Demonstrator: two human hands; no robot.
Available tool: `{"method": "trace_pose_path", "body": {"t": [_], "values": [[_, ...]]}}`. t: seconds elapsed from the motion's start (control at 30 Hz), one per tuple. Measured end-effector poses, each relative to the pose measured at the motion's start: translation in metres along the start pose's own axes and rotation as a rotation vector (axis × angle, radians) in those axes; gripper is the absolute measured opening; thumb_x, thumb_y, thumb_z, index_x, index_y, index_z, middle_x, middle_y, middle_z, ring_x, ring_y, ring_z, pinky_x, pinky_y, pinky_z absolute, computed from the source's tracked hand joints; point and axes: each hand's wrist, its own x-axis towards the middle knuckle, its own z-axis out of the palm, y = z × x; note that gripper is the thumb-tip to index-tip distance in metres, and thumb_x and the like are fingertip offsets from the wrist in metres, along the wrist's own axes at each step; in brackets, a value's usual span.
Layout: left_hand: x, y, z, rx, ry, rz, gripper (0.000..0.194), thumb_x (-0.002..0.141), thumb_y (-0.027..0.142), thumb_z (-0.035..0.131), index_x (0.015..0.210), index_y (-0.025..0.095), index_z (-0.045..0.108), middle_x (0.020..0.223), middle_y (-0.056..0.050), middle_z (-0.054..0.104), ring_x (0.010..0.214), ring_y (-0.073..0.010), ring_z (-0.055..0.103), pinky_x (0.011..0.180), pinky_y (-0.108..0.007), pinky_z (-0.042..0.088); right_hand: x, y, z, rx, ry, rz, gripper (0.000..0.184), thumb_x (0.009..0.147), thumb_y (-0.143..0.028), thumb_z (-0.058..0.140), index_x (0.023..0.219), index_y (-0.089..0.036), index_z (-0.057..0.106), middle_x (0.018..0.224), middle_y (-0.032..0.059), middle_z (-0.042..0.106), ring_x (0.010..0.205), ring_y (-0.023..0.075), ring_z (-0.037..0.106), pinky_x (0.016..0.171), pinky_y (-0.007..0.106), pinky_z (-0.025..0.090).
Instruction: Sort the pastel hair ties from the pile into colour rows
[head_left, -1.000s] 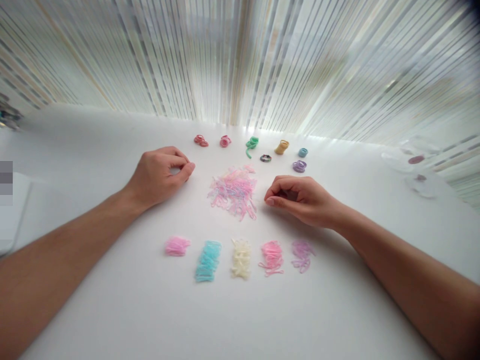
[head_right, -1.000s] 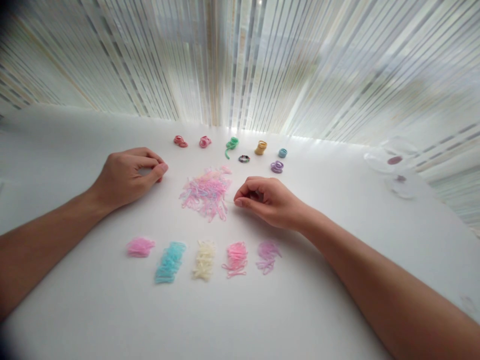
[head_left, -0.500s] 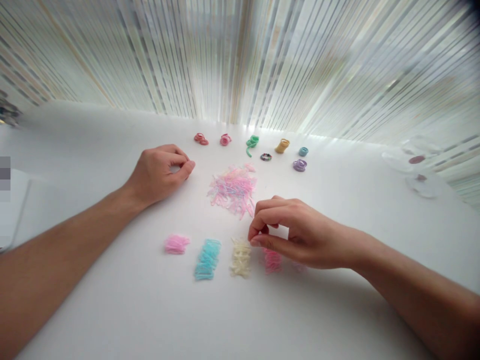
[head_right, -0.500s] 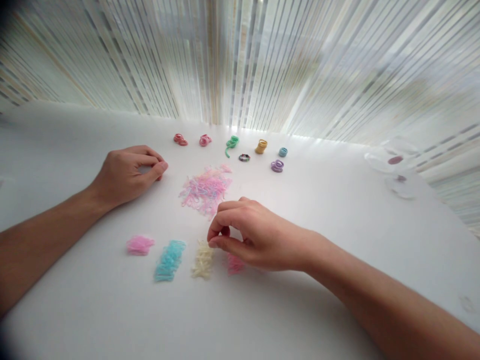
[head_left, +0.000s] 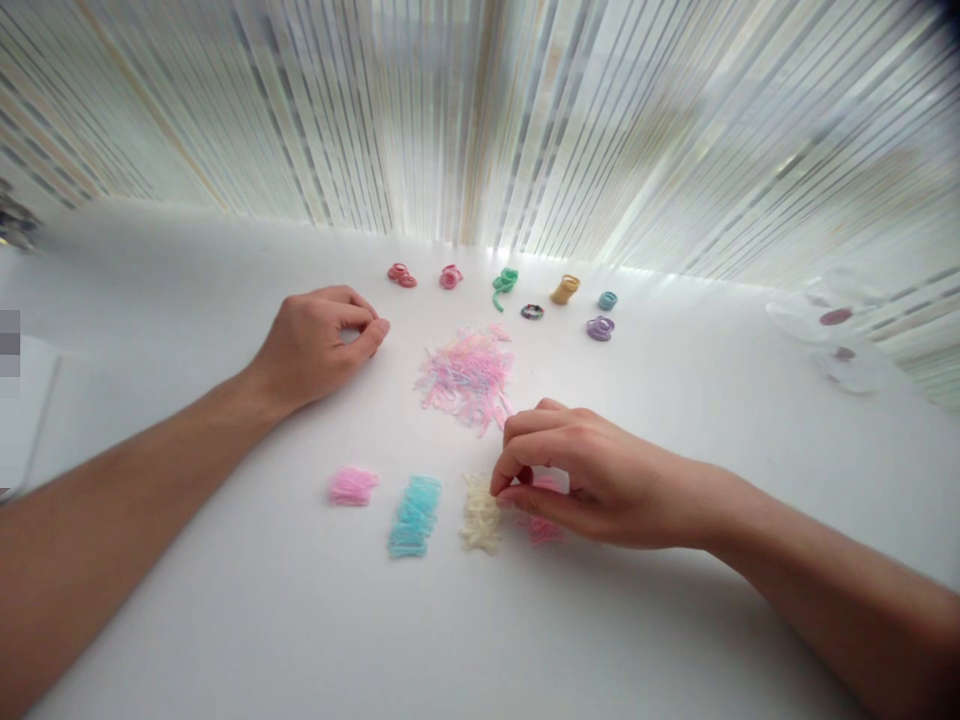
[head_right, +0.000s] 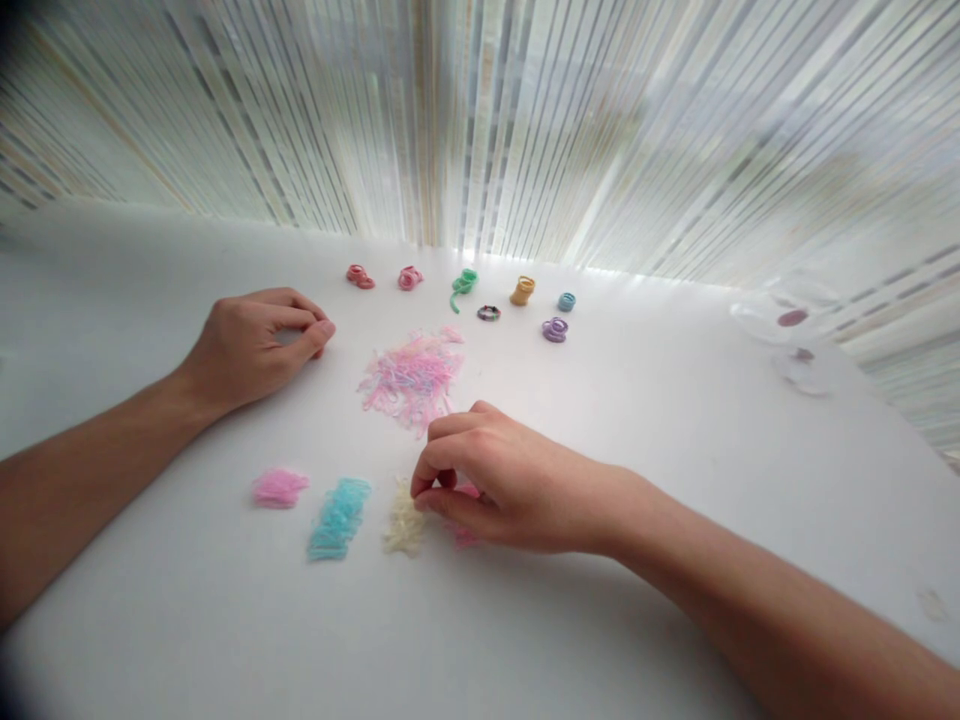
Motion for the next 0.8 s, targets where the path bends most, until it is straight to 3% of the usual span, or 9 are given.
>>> {"method": "trace_pose_path", "body": {"t": [0.17,0.33,0.47,0.63,0.8], "values": [[0.0,-0.001,0.0,0.005,0.0,0.002,0.042,0.098,0.047,0.058,0.067,0.022,0.071,0.095,-0.006,0.08,0.091,-0.0218,0.074,0.098,-0.036,0.058,-0.002,0.001,-0.001,-0.012,0.017,-0.021,0.013,0.105,-0.012,0.071,0.1,-0.014,0.082,0.088,0.0027,0.077,0.078,0.0132,0.069,0.084,0.03,0.051],[0.0,0.0,0.0,0.003,-0.001,0.005,0.042,0.098,0.048,0.057,0.067,0.022,0.07,0.095,-0.006,0.081,0.09,-0.0219,0.074,0.095,-0.037,0.058,-0.004,0.004,-0.008,0.021,0.121,-0.015,0.013,0.103,-0.014,0.071,0.097,-0.016,0.082,0.087,0.0034,0.077,0.075,0.0128,0.067,0.073,0.028,0.051],[0.0,0.002,0.001,0.001,0.003,-0.008,0.042,0.098,0.048,0.057,0.067,0.022,0.07,0.096,-0.006,0.082,0.09,-0.0214,0.074,0.097,-0.037,0.058,-0.004,0.022,-0.017,0.108,0.352,0.088,0.015,0.101,-0.024,0.075,0.088,-0.019,0.081,0.08,0.0031,0.074,0.07,0.0146,0.062,0.065,0.029,0.05],[0.0,0.003,0.0,0.006,-0.005,-0.023,0.042,0.098,0.048,0.056,0.067,0.024,0.069,0.095,-0.005,0.081,0.09,-0.021,0.074,0.097,-0.036,0.057,-0.006,0.064,-0.017,0.107,0.655,0.331,0.023,0.096,-0.038,0.075,0.084,-0.019,0.079,0.073,0.0032,0.07,0.063,0.0153,0.055,0.058,0.031,0.041],[0.0,0.003,0.0,0.007,-0.002,-0.018,0.041,0.097,0.048,0.056,0.066,0.024,0.069,0.095,-0.006,0.081,0.091,-0.022,0.074,0.096,-0.037,0.057,-0.006,0.079,-0.007,-0.103,0.586,0.287,0.018,0.093,-0.033,0.073,0.086,-0.018,0.08,0.067,0.0009,0.068,0.058,0.0134,0.051,0.059,0.031,0.04]]}}
